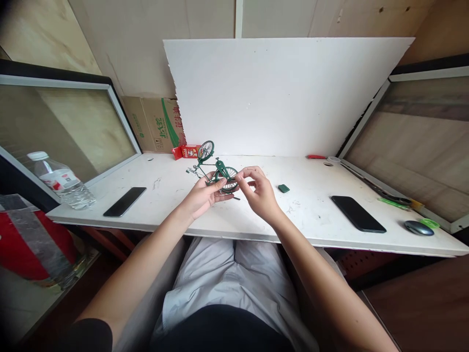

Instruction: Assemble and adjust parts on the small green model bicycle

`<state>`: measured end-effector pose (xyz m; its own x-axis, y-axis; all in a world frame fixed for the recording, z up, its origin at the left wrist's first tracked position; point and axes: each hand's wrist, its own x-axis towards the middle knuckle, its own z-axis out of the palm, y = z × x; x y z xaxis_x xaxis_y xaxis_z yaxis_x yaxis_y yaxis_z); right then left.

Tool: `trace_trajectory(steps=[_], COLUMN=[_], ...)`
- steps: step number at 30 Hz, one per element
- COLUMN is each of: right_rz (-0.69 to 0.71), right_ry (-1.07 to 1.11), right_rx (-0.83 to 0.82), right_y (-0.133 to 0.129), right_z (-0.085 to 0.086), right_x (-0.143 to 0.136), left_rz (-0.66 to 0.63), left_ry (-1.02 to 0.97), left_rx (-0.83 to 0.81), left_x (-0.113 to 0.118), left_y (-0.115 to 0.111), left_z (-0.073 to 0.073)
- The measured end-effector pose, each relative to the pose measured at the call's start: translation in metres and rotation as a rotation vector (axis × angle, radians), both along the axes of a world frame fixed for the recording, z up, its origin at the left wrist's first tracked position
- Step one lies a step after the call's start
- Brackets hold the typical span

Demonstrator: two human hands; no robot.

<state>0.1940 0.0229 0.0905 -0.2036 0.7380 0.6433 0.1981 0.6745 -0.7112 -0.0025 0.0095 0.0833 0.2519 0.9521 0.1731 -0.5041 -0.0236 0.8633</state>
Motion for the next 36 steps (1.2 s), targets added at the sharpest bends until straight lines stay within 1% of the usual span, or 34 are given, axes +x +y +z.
trace_trajectory(steps=[3, 5, 12, 17, 24, 31, 36], right_rz=[0.033, 0.047, 0.066, 0.070, 0.049, 0.060, 0.048], right_ry=[-0.040, -0.073, -0.129, -0.142, -0.142, -0.132, -0.122], right_rx=[-0.041, -0.060, -0.080, -0.071, -0.065, -0.074, -0.064], right_y=[0.000, 0.000, 0.001, 0.002, 0.007, 0.005, 0.007], right_z=[0.001, 0.001, 0.002, 0.003, -0.003, -0.002, -0.005], right_x=[0.002, 0.004, 0.009, 0.010, 0.010, 0.009, 0.008], left_rz=[-0.014, 0.002, 0.005, 0.045, 0.039, 0.032, 0.042], left_ry=[0.036, 0.046, 0.071, 0.090, 0.113, 0.125, 0.139], left_rx=[-0.004, -0.005, 0.017, 0.024, 0.026, 0.048, 0.057], left_x=[-0.001, -0.002, -0.003, -0.003, -0.003, -0.005, -0.005], left_y=[0.002, 0.003, 0.006, 0.004, 0.004, 0.004, 0.003], left_z=[-0.001, -0.003, -0.007, -0.005, -0.006, -0.006, -0.006])
